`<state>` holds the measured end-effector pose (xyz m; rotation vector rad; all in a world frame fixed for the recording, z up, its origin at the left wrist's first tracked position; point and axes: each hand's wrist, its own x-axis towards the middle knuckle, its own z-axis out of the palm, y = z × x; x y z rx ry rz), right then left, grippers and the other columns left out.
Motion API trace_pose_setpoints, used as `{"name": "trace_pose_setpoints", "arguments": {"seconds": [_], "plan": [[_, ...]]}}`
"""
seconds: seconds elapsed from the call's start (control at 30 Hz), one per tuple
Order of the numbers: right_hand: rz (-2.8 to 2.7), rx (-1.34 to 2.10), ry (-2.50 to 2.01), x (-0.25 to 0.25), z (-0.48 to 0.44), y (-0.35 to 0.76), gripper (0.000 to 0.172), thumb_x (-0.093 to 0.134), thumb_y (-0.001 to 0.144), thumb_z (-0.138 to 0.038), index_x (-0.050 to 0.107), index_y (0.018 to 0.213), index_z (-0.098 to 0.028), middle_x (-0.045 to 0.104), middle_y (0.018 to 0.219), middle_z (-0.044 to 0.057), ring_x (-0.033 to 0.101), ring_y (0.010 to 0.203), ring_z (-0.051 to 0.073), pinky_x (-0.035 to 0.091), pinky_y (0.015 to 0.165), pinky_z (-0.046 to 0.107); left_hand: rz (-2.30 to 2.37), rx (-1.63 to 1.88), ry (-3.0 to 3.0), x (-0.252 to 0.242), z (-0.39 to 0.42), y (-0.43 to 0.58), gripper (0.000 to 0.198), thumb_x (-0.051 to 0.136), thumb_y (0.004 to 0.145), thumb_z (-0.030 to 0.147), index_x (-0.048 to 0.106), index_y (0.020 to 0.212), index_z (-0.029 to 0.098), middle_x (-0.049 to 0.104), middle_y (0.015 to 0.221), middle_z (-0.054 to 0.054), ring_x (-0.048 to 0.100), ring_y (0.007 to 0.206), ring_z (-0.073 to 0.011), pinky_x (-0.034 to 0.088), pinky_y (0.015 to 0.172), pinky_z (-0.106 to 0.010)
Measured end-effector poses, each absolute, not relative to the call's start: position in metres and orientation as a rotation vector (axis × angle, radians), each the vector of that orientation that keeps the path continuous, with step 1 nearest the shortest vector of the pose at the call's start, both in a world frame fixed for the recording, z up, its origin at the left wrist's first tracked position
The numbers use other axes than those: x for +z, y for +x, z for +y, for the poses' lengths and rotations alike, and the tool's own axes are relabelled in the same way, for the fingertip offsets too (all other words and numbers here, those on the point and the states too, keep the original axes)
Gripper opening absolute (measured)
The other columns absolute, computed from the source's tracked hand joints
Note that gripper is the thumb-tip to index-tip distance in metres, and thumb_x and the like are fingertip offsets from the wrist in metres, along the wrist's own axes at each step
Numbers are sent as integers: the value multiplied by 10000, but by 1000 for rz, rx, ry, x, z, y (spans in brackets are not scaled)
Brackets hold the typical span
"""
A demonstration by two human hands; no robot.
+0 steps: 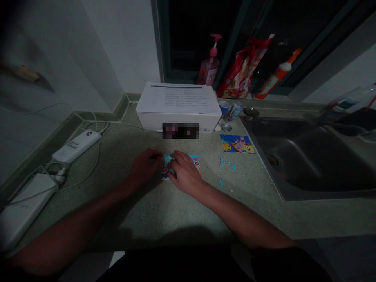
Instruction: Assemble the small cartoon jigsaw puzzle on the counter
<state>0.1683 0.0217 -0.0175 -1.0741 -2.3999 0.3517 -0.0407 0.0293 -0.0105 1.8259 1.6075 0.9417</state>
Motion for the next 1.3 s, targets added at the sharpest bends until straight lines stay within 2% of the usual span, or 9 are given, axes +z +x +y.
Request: {"name": "trace_pose_setpoints", "arguments": {"seconds": [0.2,0.37,0.5,0.6,0.93,1.17,1.3], "plan": [[-2407,354,-1072,-15,21,168,147,786,903,-209,726,1035,-183,657,1398,180,486,1482,384,447,1212,630,1611,887,1870,-10,29,-41,205,618,905,121,734,1045,216,775,1031,-43,736,940,-216,591,914,-369],[-2389,362,-1027,-14,19,171,165,722,912,-175,722,1075,-197,643,1415,174,467,1498,376,447,1203,652,1567,731,2007,-6,32,-44,229,630,862,88,754,1000,222,769,1000,-55,722,980,-245,576,960,-408],[-2379,355,-994,-14,20,175,195,685,917,-145,721,1098,-208,633,1428,156,462,1503,367,446,1201,658,1442,651,2120,3,35,-51,209,678,832,116,775,950,258,770,1025,-62,703,1052,-274,549,1017,-442],[-2394,362,-986,-16,22,178,165,707,925,-176,729,1084,-213,637,1426,152,463,1503,371,450,1197,662,1338,586,2173,6,36,-56,144,741,819,167,772,918,267,765,1009,-54,700,1036,-277,548,991,-432],[-2407,352,-965,-17,22,178,122,703,954,-196,739,1070,-214,663,1401,145,479,1498,363,461,1191,655,1257,440,2323,0,36,-57,74,740,898,229,761,968,237,737,1031,-65,682,1053,-273,530,970,-412],[-2402,336,-964,-18,21,178,158,684,946,-171,735,1093,-199,647,1415,155,466,1507,365,457,1204,643,1216,397,2362,4,34,-58,179,797,866,259,757,1038,228,722,1088,-79,676,1078,-284,527,987,-422],[-2393,342,-938,-17,20,178,199,701,943,-228,724,1140,-203,631,1435,162,460,1508,373,452,1203,653,1200,371,2396,6,31,-58,290,818,871,336,737,1122,215,702,1148,-95,665,1120,-294,524,1004,-429]]}}
